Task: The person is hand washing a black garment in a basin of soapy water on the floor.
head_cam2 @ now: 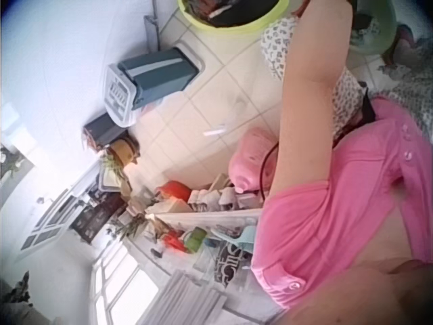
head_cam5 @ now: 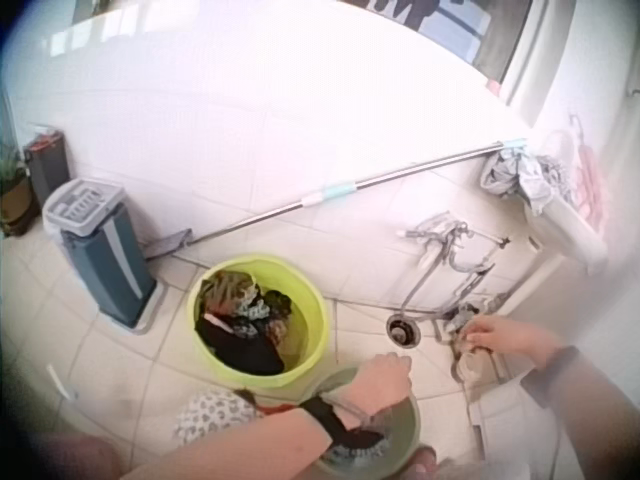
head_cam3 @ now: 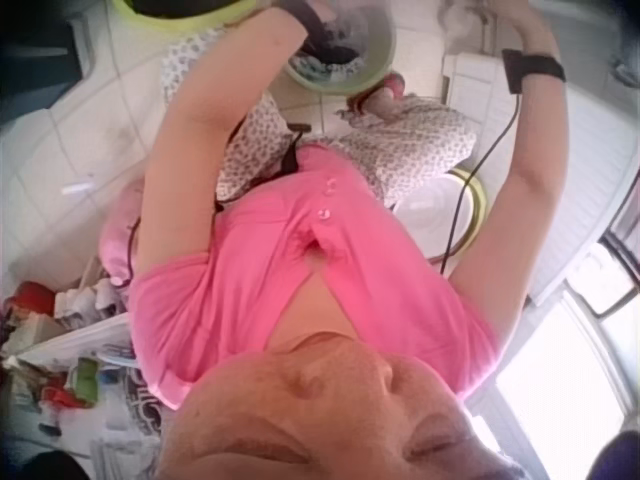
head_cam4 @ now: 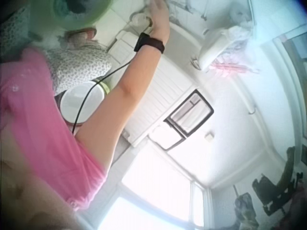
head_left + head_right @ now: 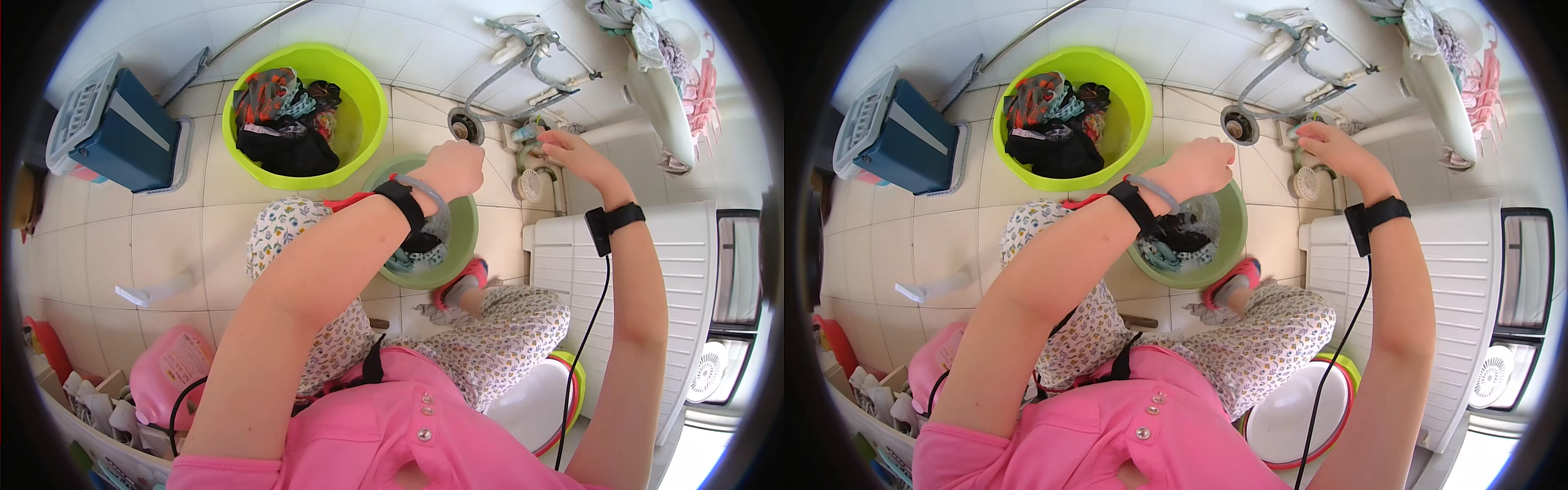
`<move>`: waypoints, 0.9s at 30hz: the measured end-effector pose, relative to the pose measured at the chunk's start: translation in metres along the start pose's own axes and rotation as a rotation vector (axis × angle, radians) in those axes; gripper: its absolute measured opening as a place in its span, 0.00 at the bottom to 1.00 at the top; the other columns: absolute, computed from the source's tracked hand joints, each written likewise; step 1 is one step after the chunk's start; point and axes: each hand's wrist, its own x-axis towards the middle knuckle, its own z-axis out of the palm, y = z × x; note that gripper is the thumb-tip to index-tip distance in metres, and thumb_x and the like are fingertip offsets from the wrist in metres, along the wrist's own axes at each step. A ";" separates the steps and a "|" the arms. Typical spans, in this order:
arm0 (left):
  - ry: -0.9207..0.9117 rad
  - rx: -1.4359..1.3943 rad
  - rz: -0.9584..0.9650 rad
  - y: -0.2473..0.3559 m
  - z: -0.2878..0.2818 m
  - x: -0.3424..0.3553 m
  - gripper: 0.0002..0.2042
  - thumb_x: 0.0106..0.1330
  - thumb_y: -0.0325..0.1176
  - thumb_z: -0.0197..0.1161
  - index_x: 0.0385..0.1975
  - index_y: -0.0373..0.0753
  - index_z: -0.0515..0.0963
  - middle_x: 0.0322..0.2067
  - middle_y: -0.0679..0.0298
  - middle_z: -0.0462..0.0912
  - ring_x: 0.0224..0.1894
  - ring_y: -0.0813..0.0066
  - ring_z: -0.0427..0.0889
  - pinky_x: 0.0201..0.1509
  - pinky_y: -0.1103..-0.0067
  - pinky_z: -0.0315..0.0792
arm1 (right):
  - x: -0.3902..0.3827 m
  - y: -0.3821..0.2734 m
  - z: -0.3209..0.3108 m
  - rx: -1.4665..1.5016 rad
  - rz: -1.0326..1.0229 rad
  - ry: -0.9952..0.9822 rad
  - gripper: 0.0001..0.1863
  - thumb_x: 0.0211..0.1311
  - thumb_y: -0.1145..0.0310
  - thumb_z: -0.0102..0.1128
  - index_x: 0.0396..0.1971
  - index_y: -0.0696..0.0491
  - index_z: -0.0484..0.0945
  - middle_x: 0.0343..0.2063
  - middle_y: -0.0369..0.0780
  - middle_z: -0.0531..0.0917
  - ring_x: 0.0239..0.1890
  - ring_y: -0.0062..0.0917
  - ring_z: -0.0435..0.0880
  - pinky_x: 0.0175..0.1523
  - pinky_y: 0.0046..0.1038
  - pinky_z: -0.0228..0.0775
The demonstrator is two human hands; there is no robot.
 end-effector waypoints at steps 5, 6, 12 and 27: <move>0.096 0.042 0.005 -0.017 0.018 0.003 0.09 0.57 0.30 0.54 0.34 0.37 0.77 0.38 0.51 0.77 0.40 0.50 0.76 0.46 0.66 0.71 | 0.019 0.076 0.025 0.071 -0.101 0.063 0.18 0.66 0.62 0.53 0.50 0.56 0.74 0.44 0.33 0.78 0.48 0.17 0.73 0.55 0.21 0.63; 0.094 -0.004 0.008 -0.021 0.021 0.003 0.09 0.56 0.31 0.55 0.34 0.37 0.77 0.39 0.50 0.76 0.42 0.50 0.76 0.47 0.65 0.72 | 0.021 0.094 0.038 0.104 -0.063 0.040 0.17 0.65 0.62 0.54 0.49 0.55 0.74 0.42 0.34 0.78 0.46 0.18 0.73 0.53 0.21 0.64; 0.016 -0.130 0.020 -0.046 0.041 -0.009 0.11 0.55 0.31 0.56 0.38 0.37 0.76 0.41 0.50 0.75 0.44 0.48 0.75 0.49 0.65 0.71 | 0.018 0.194 0.117 0.334 0.002 -0.046 0.16 0.66 0.64 0.53 0.49 0.56 0.74 0.42 0.34 0.79 0.45 0.17 0.73 0.52 0.21 0.65; -0.177 0.139 -0.832 -0.170 0.152 -0.098 0.26 0.58 0.32 0.59 0.53 0.26 0.59 0.38 0.41 0.78 0.42 0.45 0.79 0.44 0.63 0.73 | 0.055 0.291 0.342 0.631 0.235 -0.123 0.27 0.61 0.60 0.56 0.53 0.63 0.66 0.38 0.47 0.80 0.39 0.32 0.81 0.44 0.31 0.73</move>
